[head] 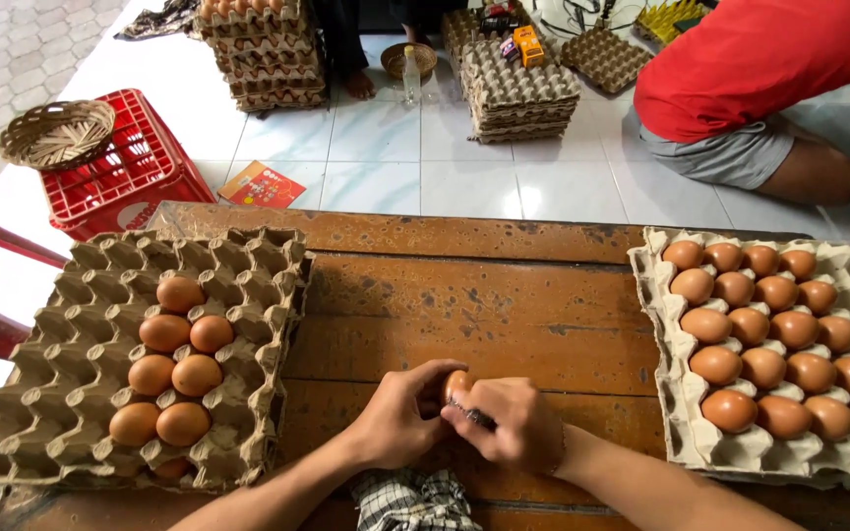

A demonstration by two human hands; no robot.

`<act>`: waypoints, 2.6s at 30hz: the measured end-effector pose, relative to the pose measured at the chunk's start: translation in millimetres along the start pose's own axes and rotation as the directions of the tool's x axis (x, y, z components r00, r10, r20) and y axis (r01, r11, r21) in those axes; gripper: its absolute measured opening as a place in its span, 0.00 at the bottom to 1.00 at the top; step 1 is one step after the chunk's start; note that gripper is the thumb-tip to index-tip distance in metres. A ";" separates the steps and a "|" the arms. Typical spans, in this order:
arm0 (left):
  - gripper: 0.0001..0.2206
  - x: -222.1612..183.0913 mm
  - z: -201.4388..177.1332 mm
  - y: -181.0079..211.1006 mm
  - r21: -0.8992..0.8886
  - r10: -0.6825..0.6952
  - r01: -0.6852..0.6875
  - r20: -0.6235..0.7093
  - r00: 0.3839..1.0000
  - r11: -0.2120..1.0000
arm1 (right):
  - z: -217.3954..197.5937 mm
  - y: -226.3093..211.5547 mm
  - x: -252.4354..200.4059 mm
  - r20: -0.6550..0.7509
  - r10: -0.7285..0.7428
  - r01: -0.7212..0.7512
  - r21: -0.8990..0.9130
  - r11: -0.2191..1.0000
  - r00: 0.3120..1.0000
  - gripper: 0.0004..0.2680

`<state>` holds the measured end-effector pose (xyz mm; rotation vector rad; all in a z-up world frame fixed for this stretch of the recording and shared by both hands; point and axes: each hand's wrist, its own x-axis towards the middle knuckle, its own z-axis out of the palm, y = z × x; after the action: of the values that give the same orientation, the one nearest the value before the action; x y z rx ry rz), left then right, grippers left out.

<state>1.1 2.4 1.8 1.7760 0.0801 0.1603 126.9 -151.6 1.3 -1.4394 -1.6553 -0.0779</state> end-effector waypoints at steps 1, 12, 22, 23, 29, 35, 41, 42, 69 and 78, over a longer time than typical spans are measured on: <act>0.25 -2.0 0.5 -1.0 0.028 0.018 -0.019 0.005 1.000 0.999 | 6.1 2.1 -8.4 0.024 -0.058 0.059 -0.035 0.998 0.998 0.09; 0.27 0.0 0.1 -0.5 0.034 -0.011 0.012 -0.025 1.000 0.999 | 2.5 8.3 -4.5 -0.004 0.101 -0.101 -0.057 0.993 0.995 0.09; 0.28 -1.6 3.2 -3.9 -0.138 -0.047 0.033 -0.099 0.994 0.990 | 11.7 17.6 -5.6 -0.182 0.348 -0.346 0.042 0.937 0.920 0.12; 0.28 -0.9 4.7 -10.0 -0.137 -0.044 0.030 -0.098 0.994 0.990 | 12.9 13.3 -9.2 -0.184 0.346 -0.345 0.039 0.938 0.920 0.12; 0.28 -2.5 5.7 -3.8 -0.175 -0.045 0.026 -0.104 0.994 0.984 | 15.4 11.4 -7.6 -0.197 0.316 -0.332 -0.053 0.942 0.928 0.11; 0.26 1.5 5.6 -10.3 -0.092 -0.039 0.026 -0.142 0.989 0.995 | 10.7 0.5 1.9 -0.130 0.297 -0.295 0.036 0.955 0.946 0.09; 0.26 0.9 5.2 -4.7 -0.144 -0.043 0.024 -0.133 0.990 0.989 | 15.6 -0.4 -2.6 -0.139 0.281 -0.285 -0.010 0.959 0.950 0.10; 0.26 1.4 4.2 -4.9 -0.155 -0.038 0.016 -0.140 0.989 0.988 | 15.2 -2.2 3.4 -0.163 0.308 -0.317 -0.030 0.948 0.937 0.10; 0.26 -3.1 6.3 -6.2 -0.233 -0.027 0.010 -0.069 0.997 0.972 | 8.7 0.6 -2.0 -0.118 0.383 -0.379 0.057 0.924 0.916 0.09; 0.28 -1.1 7.3 1.0 -0.210 -0.046 0.034 -0.052 0.998 0.977 | 7.3 14.7 -12.2 -0.210 0.405 -0.420 -0.030 0.907 0.890 0.08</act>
<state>1.0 -5.1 1.2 1.5590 0.1344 0.1833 133.5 -152.0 -18.0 -1.7528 -1.1668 -0.0422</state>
